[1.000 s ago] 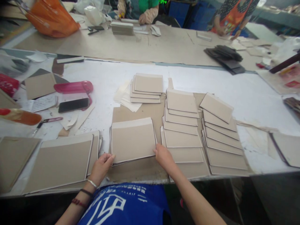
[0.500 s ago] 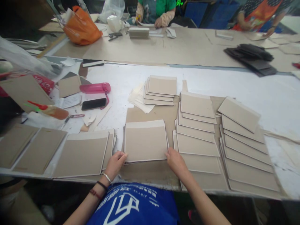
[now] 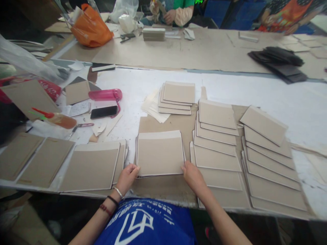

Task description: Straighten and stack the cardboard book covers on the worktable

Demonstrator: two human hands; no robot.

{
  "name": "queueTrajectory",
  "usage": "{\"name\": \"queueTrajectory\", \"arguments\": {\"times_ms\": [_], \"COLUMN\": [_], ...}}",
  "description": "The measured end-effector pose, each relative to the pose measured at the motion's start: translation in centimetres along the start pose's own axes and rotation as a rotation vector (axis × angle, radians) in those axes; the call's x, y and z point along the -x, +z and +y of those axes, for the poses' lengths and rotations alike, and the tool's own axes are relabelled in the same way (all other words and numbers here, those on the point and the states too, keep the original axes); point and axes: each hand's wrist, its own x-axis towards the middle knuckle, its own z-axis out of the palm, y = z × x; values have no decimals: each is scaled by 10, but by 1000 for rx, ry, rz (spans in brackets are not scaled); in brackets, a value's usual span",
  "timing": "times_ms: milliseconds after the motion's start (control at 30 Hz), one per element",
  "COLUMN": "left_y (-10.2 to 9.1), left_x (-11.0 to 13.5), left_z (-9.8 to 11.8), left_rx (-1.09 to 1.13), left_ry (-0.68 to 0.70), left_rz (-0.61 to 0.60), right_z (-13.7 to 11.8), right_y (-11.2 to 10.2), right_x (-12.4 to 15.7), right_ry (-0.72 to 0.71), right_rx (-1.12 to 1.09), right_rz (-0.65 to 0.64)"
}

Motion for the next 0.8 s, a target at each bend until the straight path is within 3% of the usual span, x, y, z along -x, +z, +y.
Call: {"name": "queueTrajectory", "arguments": {"times_ms": [800], "left_y": [-2], "left_x": [-1], "left_z": [1], "left_rx": [-25], "left_ry": [8], "left_rz": [-11], "right_z": [-4], "right_y": [-4], "right_x": [2], "right_ry": [39], "right_rx": [11], "right_rz": [-42]}}
